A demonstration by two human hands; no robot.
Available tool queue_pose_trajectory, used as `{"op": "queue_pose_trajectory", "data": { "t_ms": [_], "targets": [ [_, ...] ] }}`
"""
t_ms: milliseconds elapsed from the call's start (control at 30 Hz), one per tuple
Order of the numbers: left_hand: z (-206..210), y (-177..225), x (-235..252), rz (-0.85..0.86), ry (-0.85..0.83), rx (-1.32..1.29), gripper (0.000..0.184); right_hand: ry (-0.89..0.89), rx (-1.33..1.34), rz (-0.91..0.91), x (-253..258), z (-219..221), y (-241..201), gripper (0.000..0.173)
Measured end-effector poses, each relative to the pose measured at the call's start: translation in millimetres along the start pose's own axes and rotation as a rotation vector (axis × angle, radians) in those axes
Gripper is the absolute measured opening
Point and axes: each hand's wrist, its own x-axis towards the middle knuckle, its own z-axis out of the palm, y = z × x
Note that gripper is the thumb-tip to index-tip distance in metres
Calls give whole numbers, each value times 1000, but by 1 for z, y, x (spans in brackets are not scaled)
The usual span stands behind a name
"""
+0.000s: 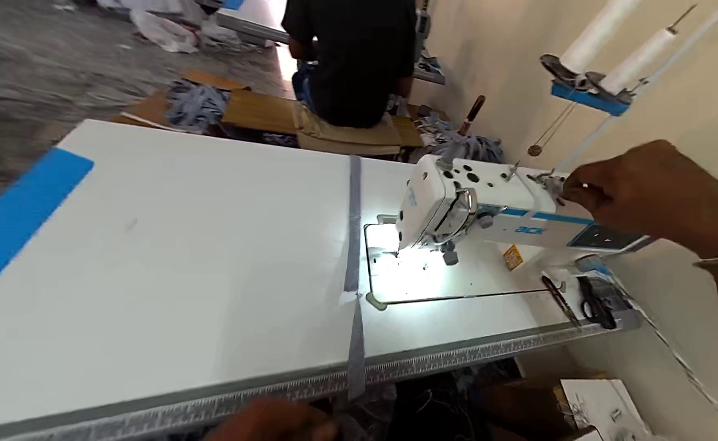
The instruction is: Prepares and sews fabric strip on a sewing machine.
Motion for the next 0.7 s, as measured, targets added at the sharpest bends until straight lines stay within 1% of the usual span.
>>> {"op": "queue_pose_trajectory", "data": {
  "t_ms": [33,100,133,200,267,333,367,400,433,467,500,533,567,600,633,667,700],
  "targets": [
    [-6,0,11,20,113,68,37,22,13,-31,4,0,-6,20],
    [-16,16,43,-18,342,219,31,1,62,34,15,1,-5,20],
    [-22,27,57,-66,416,249,26,4,77,81,16,5,3,20],
    [-33,38,76,-152,518,300,24,41,109,109,-2,19,16,22],
    [-44,29,92,-155,574,385,26,129,165,44,-21,34,27,32],
    [-55,10,117,-63,541,523,31,238,273,13,-21,44,38,40],
    [-58,-1,132,-16,508,599,36,271,290,6,-15,44,40,40],
    [-60,-7,144,3,468,662,43,247,279,-4,-8,41,40,35],
    [-60,-9,153,7,433,711,48,179,262,-13,-1,35,38,31],
    [-57,-9,158,2,401,744,52,119,257,-29,4,33,39,35],
    [-50,-8,160,-11,371,766,57,97,241,-45,3,34,43,42],
    [-40,-8,160,-18,356,793,60,122,227,-90,-5,37,48,44],
    [-29,-9,159,-37,356,820,62,169,236,-117,-14,37,50,41],
    [-18,-11,157,-67,365,852,64,214,287,-78,-28,37,37,37],
    [-10,-11,156,-110,363,878,67,249,372,14,-43,43,13,37],
    [-4,-8,156,-145,350,884,69,267,495,100,-59,53,-22,38],
    [0,-5,158,-160,337,882,71,255,627,139,-71,66,-64,35]
  ]
}}
